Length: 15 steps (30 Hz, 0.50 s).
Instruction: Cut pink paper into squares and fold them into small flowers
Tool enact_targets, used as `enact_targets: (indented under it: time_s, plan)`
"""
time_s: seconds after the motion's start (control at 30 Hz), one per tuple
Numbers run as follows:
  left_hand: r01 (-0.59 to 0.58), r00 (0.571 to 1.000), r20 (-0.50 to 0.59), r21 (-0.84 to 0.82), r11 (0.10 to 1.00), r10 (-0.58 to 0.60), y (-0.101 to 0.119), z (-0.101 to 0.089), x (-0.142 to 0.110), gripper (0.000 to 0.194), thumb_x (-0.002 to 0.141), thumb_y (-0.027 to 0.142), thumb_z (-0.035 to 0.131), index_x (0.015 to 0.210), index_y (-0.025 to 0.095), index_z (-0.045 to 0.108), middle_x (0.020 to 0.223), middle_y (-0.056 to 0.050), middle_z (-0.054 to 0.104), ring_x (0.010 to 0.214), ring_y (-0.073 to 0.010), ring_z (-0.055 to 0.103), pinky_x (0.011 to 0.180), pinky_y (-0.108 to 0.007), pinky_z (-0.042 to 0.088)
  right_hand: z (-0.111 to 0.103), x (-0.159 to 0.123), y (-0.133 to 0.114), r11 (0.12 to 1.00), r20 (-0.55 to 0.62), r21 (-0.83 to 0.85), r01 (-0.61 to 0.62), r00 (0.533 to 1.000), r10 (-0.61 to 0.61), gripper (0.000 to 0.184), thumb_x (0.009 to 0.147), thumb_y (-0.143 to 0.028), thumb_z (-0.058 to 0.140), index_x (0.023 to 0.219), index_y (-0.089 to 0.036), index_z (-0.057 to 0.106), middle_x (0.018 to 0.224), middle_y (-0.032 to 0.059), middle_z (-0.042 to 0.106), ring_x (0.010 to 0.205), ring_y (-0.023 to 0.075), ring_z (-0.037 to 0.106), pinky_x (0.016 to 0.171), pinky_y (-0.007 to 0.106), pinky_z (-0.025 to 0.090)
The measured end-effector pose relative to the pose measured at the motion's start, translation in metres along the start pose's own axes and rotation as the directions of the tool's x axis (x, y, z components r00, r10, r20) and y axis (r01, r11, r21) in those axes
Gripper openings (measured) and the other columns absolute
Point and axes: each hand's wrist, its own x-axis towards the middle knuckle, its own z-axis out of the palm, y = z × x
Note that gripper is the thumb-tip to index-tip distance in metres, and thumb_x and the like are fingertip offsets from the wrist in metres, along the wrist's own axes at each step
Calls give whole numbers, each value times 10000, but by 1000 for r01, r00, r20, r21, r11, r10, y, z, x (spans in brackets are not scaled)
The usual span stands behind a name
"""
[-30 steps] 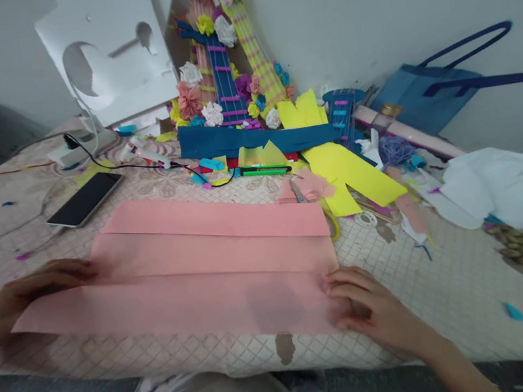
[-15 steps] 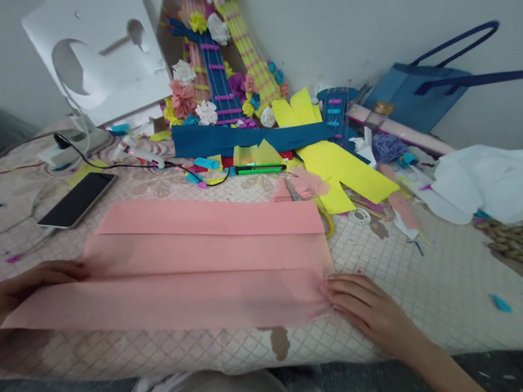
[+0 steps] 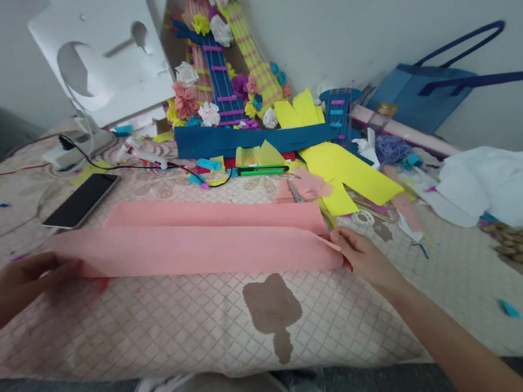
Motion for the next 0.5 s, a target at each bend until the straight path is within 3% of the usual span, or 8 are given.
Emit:
enact_targets:
  time_s: [0.1,0.23,0.37,0.5]
  plan:
    - [79,993,103,-131,988,-65,3,-1,5,505,730,554,578,1007,133,589,835,-33,693,796,-181,601,703,-239,459,-2,-5,9,995,7,98,-18,1000,17,470,889,-592,352,1062,-206,556,607,1,552,462,137,474,395,266,367]
    - [48,996,76,-152,987,-37,5,2,3,662,774,527,533,1314,170,398,785,-14,681,704,-148,577,613,-211,421,-2,-17,13,998,29,52,44,999,-45,490,808,-522,566,1181,-218,477,744,23,643,580,162,580,487,280,461]
    - [-25,1000,9,-116,993,27,7,8,-2,685,773,488,542,1346,169,347,704,24,626,595,-105,493,548,-185,371,3,-18,17,994,-2,-11,113,994,-113,488,790,-447,626,1180,-219,443,752,17,644,720,189,629,663,331,525]
    - [-15,999,-36,-69,998,13,10,11,-5,647,795,454,541,1341,156,367,708,10,601,635,-127,533,594,-212,418,2,-12,23,969,-51,-186,161,984,-173,476,831,-428,571,1232,-216,428,744,18,624,683,191,619,639,348,527]
